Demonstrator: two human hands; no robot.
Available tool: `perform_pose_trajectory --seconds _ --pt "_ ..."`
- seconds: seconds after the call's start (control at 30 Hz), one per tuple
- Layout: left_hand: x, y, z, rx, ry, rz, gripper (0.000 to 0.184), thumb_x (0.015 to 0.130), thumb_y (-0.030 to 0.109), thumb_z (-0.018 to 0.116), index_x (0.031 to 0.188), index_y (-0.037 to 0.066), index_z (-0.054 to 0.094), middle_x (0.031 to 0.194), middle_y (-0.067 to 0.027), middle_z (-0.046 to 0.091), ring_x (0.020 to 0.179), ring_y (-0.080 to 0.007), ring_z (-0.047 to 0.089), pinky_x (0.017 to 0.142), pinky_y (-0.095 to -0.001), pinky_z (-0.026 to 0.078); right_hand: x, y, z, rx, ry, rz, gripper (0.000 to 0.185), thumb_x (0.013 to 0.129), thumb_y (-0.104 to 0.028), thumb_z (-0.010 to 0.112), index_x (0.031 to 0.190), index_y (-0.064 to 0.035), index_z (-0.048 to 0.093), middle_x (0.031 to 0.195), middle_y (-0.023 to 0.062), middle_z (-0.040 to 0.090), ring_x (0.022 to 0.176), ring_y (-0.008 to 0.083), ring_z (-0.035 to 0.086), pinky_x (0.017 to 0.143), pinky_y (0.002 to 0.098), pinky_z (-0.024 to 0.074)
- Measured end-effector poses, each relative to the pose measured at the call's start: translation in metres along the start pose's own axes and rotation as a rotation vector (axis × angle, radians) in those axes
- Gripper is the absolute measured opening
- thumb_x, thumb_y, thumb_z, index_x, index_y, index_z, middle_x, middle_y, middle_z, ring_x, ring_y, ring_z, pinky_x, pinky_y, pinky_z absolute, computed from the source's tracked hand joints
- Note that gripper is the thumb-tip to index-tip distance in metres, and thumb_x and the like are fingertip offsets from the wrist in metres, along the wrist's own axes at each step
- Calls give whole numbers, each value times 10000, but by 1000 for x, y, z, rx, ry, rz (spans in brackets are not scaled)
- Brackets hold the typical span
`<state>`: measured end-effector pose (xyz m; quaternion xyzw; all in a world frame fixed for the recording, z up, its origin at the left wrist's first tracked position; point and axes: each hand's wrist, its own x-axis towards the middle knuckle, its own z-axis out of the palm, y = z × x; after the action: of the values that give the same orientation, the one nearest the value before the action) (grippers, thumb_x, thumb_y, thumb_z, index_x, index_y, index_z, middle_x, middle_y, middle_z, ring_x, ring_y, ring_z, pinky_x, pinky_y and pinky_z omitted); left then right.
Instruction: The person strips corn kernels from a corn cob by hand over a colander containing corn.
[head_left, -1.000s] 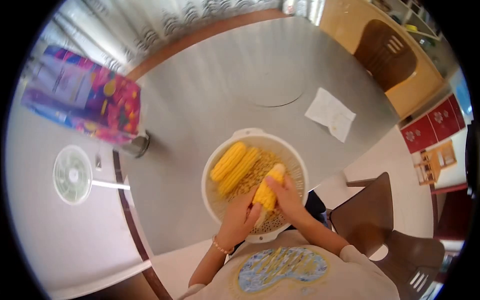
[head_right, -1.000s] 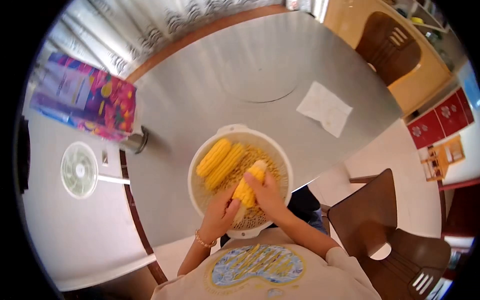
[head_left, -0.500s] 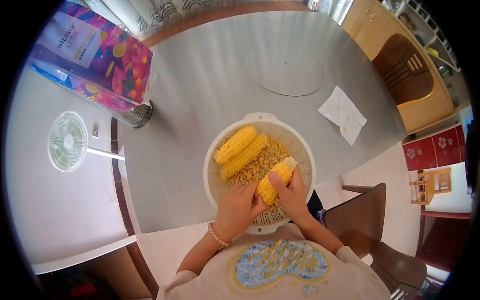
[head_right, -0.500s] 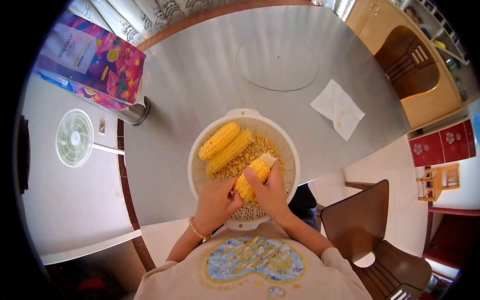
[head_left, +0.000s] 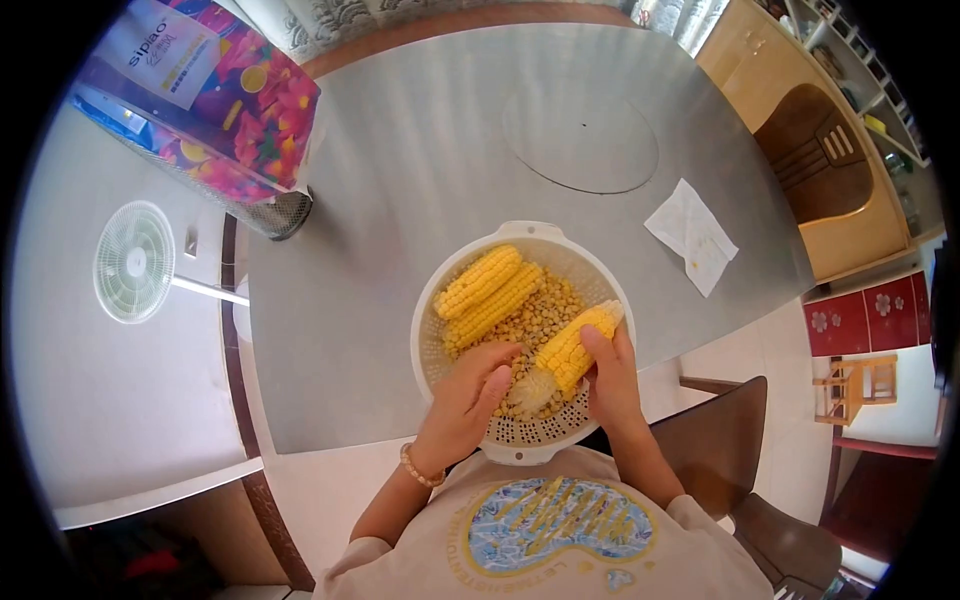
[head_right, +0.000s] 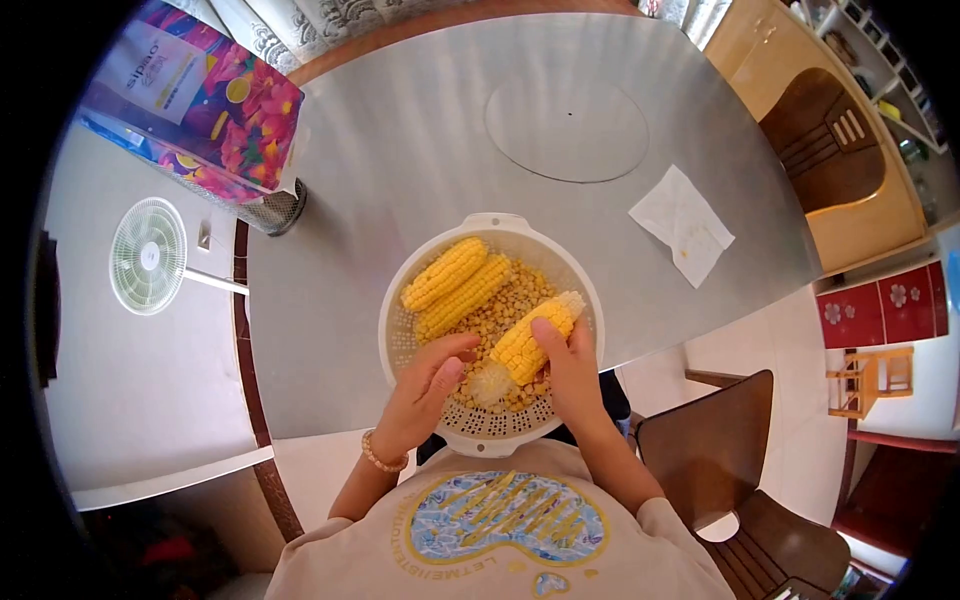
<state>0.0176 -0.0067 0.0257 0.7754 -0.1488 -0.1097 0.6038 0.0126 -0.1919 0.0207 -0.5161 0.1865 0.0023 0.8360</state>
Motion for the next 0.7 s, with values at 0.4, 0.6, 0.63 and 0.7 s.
perform_pose_trajectory --seconds 0.4,0.6,0.63,0.7 --pt "5 12 13 -393 -181 -468 378 971 330 427 1143 0 494 859 -34 569 690 -62 545 573 -192 457 -4 4 -2 75 -130 44 373 852 -189 530 1176 -25 449 1053 80 528 981 166 539 856 308 448" --pt "-4 12 17 -364 -2 -406 320 975 281 411 1100 3 507 831 -34 541 652 -68 514 532 -184 443 -3 12 5 135 -64 95 349 859 -187 547 1175 -63 466 1015 14 529 880 75 524 695 214 442" --pt "-5 11 18 -365 71 -393 302 974 261 410 1085 0 514 840 -40 545 660 -71 513 528 -180 437 -4 12 6 135 -64 97 349 859 -187 547 1175 -63 466 1015 14 529 880 75 524 695 214 442" --pt "-8 7 19 -374 77 -358 304 973 255 406 1062 -10 525 835 -50 547 680 -89 518 557 -205 442 -5 12 6 161 -55 88 349 861 -179 540 1178 -54 464 1016 22 535 882 78 528 696 218 446"
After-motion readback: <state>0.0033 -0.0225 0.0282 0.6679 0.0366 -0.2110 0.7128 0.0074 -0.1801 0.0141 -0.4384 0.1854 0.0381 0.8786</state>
